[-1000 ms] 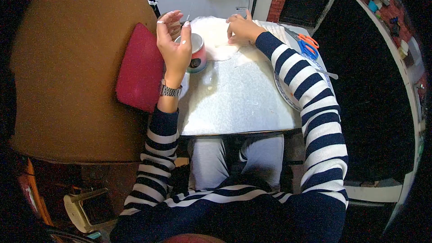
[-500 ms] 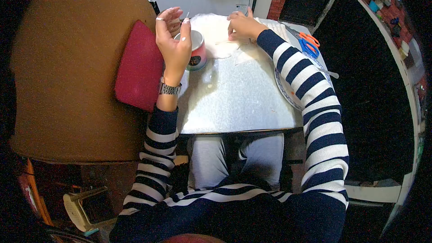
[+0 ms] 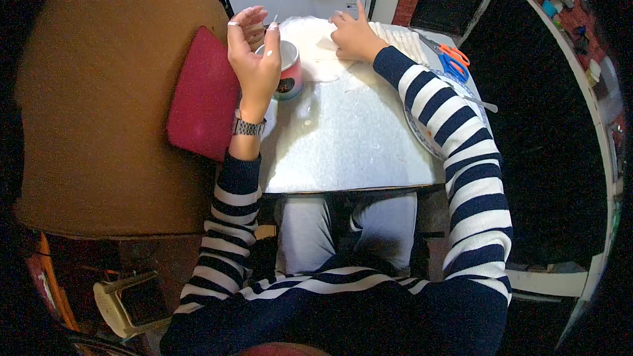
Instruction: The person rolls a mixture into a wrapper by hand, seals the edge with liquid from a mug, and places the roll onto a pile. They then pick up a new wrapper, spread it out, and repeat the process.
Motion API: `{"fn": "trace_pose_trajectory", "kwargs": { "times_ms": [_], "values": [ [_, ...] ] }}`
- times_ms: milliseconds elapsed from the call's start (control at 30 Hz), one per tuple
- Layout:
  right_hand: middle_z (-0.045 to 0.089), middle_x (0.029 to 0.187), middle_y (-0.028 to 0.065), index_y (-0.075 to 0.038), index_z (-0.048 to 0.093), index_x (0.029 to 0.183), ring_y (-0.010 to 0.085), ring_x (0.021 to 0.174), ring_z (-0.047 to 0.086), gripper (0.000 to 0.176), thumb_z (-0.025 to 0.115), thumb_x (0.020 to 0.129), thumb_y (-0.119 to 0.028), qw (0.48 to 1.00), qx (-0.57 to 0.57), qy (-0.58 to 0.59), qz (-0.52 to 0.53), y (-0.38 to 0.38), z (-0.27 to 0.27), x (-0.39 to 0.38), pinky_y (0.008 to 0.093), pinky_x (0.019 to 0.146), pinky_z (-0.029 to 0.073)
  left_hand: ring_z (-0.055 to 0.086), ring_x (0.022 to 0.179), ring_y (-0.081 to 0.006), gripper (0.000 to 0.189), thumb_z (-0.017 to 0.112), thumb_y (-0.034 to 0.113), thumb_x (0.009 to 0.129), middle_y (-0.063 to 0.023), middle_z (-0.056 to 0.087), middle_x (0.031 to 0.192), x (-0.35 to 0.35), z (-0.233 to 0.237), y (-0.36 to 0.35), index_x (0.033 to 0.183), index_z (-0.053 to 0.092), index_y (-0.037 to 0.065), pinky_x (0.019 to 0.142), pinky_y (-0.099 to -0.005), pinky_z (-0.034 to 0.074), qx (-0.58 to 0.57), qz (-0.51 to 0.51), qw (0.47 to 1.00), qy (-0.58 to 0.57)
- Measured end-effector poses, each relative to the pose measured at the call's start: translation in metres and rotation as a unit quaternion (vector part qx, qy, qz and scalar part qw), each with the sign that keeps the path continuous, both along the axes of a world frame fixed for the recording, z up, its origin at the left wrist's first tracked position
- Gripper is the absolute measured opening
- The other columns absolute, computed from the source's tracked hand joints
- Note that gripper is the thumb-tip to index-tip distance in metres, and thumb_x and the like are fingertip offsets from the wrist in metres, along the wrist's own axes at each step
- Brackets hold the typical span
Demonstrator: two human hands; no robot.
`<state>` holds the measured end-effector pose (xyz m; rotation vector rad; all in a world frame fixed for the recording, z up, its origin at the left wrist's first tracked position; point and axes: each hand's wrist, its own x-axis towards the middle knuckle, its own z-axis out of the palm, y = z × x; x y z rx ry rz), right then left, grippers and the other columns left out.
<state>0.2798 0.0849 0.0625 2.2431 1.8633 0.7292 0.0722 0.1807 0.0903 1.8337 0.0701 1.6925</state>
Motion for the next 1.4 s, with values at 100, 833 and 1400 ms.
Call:
{"fn": "trace_pose_trajectory", "kwargs": {
  "times_ms": [100, 833, 1400],
  "values": [
    [0.054, 0.124, 0.0104, -0.009, 0.072, 0.081, 0.0287, 0.124, 0.042, 0.019, 0.065, 0.069, -0.022, 0.999, 0.027, -0.028, -0.007, 0.003, -0.003, -0.001, 0.0717, 0.101, 0.016, 0.06, 0.099, -0.0216, 0.03, 0.061, 0.004, 0.084, -0.0134, 0.061, 0.109, 0.0, 0.001, 0.0, 0.112, 0.051, -0.001, 0.085, -0.0325, 0.048, 0.001, -0.001, 1.0, -0.003],
    [0.066, 0.094, 0.0078, -0.008, 0.065, 0.096, 0.0234, 0.093, 0.062, 0.024, 0.06, 0.086, -0.03, 0.947, 0.207, 0.225, 0.097, -0.087, 0.077, -0.074, 0.0443, 0.086, 0.042, 0.051, 0.11, -0.0213, 0.055, 0.067, 0.013, 0.081, -0.0123, 0.053, 0.121, 0.009, -0.006, -0.01, 0.131, 0.047, 0.005, 0.093, -0.0338, 0.042, -0.082, -0.32, 0.932, 0.148],
    [0.061, 0.098, 0.0032, 0.002, 0.056, 0.111, 0.0093, 0.09, 0.056, 0.035, 0.069, 0.081, -0.01, 0.728, 0.096, 0.677, 0.051, -0.121, 0.034, -0.077, 0.0247, 0.081, 0.045, 0.055, 0.088, -0.0079, 0.044, 0.067, 0.001, 0.081, -0.0003, 0.061, 0.097, 0.007, -0.007, -0.014, 0.122, 0.051, 0.003, 0.078, -0.0224, 0.049, -0.114, -0.427, 0.869, 0.225]
  ]
}}
